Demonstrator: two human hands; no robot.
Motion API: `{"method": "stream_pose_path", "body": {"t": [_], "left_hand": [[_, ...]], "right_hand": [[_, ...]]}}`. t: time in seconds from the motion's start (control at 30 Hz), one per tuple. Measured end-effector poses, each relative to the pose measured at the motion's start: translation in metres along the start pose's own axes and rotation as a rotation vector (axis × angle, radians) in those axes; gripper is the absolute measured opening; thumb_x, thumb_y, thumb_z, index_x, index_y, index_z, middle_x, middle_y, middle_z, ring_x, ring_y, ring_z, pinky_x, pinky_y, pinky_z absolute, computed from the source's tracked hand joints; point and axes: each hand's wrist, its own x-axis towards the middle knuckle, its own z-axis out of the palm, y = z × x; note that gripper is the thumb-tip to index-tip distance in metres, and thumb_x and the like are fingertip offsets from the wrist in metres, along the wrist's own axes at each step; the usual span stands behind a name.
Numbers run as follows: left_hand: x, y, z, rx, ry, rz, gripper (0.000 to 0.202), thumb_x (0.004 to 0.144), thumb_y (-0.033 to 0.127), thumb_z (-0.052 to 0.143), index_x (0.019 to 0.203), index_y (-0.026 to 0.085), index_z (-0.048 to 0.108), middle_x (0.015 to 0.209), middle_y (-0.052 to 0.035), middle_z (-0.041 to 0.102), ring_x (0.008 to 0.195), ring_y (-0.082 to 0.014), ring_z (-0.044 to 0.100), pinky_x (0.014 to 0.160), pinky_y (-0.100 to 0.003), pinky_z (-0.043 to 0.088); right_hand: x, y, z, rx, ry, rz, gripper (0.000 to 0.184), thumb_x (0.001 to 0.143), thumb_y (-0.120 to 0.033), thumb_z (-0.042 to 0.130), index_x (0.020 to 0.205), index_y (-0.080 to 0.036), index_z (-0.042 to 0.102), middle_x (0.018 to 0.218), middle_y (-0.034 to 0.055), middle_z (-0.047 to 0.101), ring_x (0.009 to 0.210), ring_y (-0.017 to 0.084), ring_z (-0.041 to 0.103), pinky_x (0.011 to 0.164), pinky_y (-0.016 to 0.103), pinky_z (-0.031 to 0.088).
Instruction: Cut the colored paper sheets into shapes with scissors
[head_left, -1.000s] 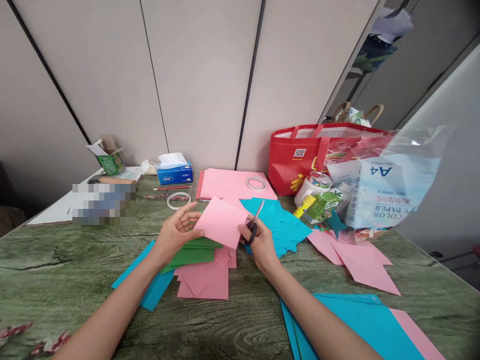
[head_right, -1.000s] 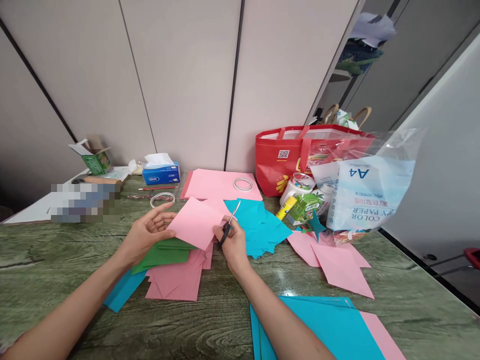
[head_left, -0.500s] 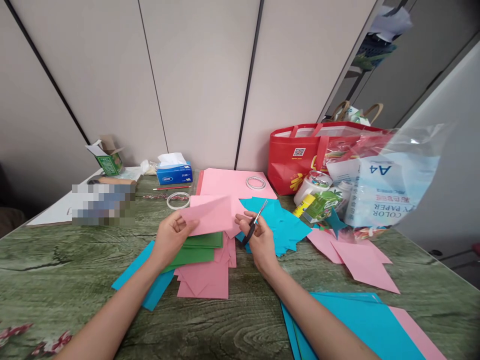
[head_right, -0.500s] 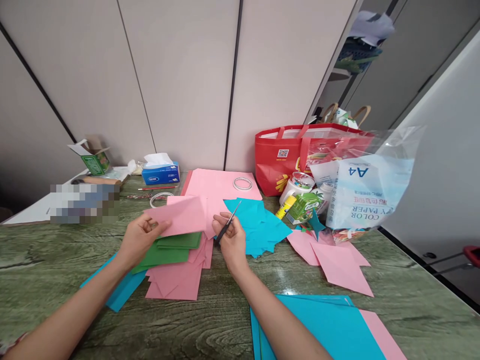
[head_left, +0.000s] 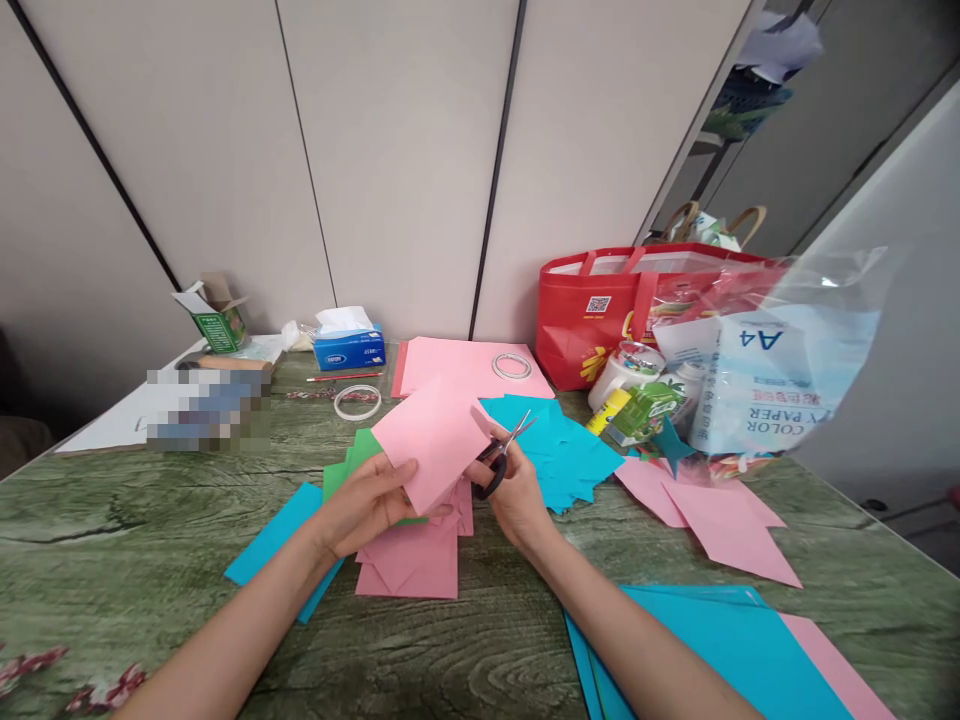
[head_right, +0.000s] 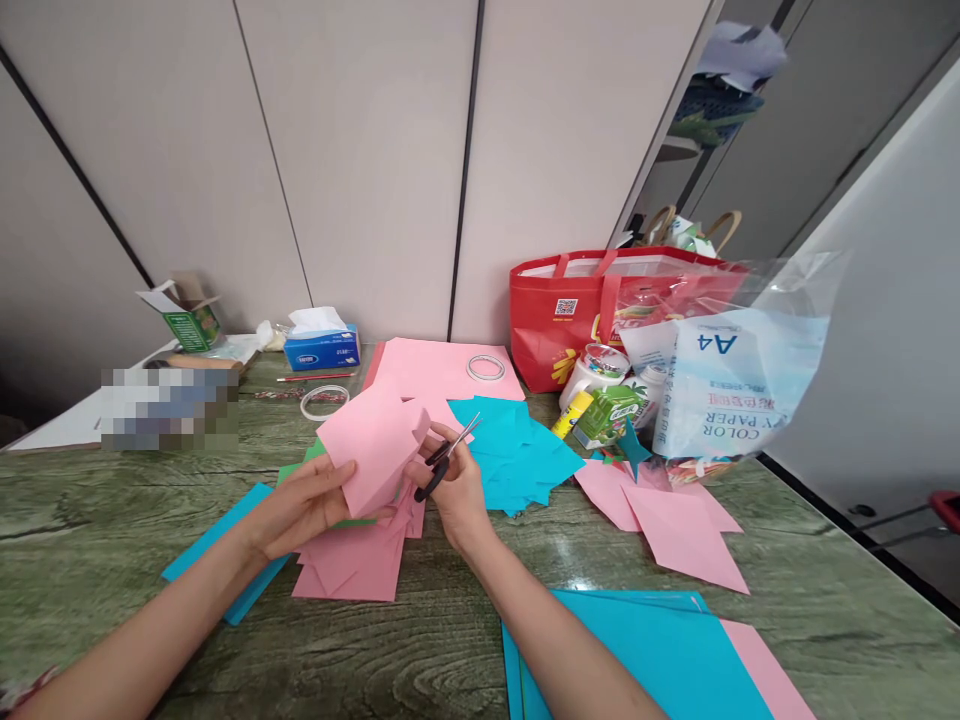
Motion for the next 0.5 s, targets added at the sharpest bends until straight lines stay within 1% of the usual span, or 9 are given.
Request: {"method": "stream_pose_path", "body": {"t": [0.1, 0.2, 0.27, 0.33, 0.37, 0.4, 0.43, 0.5], "left_hand": [[-0.004, 0.001, 0.001, 0.028, -0.060, -0.021, 0.029, 0.076, 0.028, 0.058, 0.104, 0.019, 0.060, 0.112, -0.0110, 0.062, 0.102, -0.0289, 0.057, 0.085, -0.049, 0.046], [-0.006, 0.001, -0.002, 0.100, -0.065, -0.033, 0.031, 0.070, 0.024, 0.065, 0.100, 0.016, 0.062, 0.108, -0.0112, 0.064, 0.100, -0.0272, 0.058, 0.086, -0.044, 0.046], [-0.005, 0.002, -0.006, 0.135, -0.001, 0.012, 0.037, 0.066, 0.022, 0.069, 0.102, 0.016, 0.062, 0.108, -0.0110, 0.064, 0.101, -0.0271, 0.058, 0.086, -0.041, 0.046], [-0.004, 0.006, -0.012, 0.132, 0.133, 0.133, 0.042, 0.064, 0.022, 0.070, 0.105, 0.018, 0.061, 0.110, -0.0098, 0.063, 0.104, -0.0268, 0.056, 0.084, -0.037, 0.048], [-0.003, 0.010, -0.015, 0.116, 0.212, 0.207, 0.043, 0.066, 0.024, 0.069, 0.107, 0.018, 0.060, 0.111, -0.0098, 0.063, 0.107, -0.0264, 0.055, 0.084, -0.036, 0.049], [-0.003, 0.014, -0.018, 0.106, 0.263, 0.252, 0.042, 0.067, 0.024, 0.068, 0.107, 0.018, 0.060, 0.110, -0.0096, 0.063, 0.105, -0.0255, 0.056, 0.083, -0.034, 0.050], [-0.003, 0.019, -0.020, 0.105, 0.268, 0.256, 0.040, 0.068, 0.025, 0.067, 0.106, 0.016, 0.061, 0.108, -0.0101, 0.064, 0.101, -0.0249, 0.058, 0.081, -0.033, 0.051], [-0.004, 0.028, -0.023, 0.141, 0.272, 0.214, 0.036, 0.068, 0.025, 0.067, 0.102, 0.014, 0.062, 0.099, -0.0111, 0.068, 0.088, -0.0231, 0.063, 0.075, -0.033, 0.053]], "right_hand": [[-0.002, 0.001, 0.000, 0.046, -0.034, 0.053, 0.060, 0.058, -0.023, 0.074, 0.113, -0.024, 0.051, 0.098, 0.0027, 0.063, 0.082, 0.015, 0.057, 0.069, 0.026, 0.047], [-0.003, -0.001, 0.001, 0.033, -0.060, 0.102, 0.050, 0.059, -0.027, 0.073, 0.105, -0.021, 0.056, 0.089, 0.0024, 0.064, 0.071, 0.015, 0.057, 0.061, 0.024, 0.046], [-0.001, -0.004, 0.000, -0.004, -0.014, 0.077, 0.043, 0.059, -0.027, 0.073, 0.098, -0.018, 0.058, 0.084, 0.0018, 0.063, 0.067, 0.014, 0.055, 0.059, 0.024, 0.045], [0.002, -0.007, -0.003, -0.055, 0.078, 0.007, 0.039, 0.058, -0.027, 0.074, 0.093, -0.017, 0.059, 0.083, 0.0016, 0.063, 0.068, 0.014, 0.055, 0.060, 0.024, 0.044], [0.004, -0.008, -0.005, -0.083, 0.119, -0.027, 0.038, 0.058, -0.027, 0.074, 0.092, -0.017, 0.058, 0.082, 0.0014, 0.063, 0.068, 0.014, 0.055, 0.061, 0.024, 0.044], [0.006, -0.009, -0.007, -0.102, 0.145, -0.054, 0.038, 0.058, -0.027, 0.074, 0.091, -0.017, 0.058, 0.081, 0.0011, 0.063, 0.067, 0.013, 0.055, 0.061, 0.025, 0.044], [0.008, -0.010, -0.009, -0.118, 0.162, -0.074, 0.038, 0.058, -0.027, 0.074, 0.091, -0.017, 0.057, 0.080, 0.0008, 0.063, 0.067, 0.013, 0.054, 0.061, 0.025, 0.044], [0.011, -0.012, -0.012, -0.150, 0.175, -0.098, 0.038, 0.059, -0.027, 0.074, 0.091, -0.018, 0.056, 0.079, 0.0006, 0.063, 0.065, 0.013, 0.055, 0.060, 0.025, 0.044]]}}
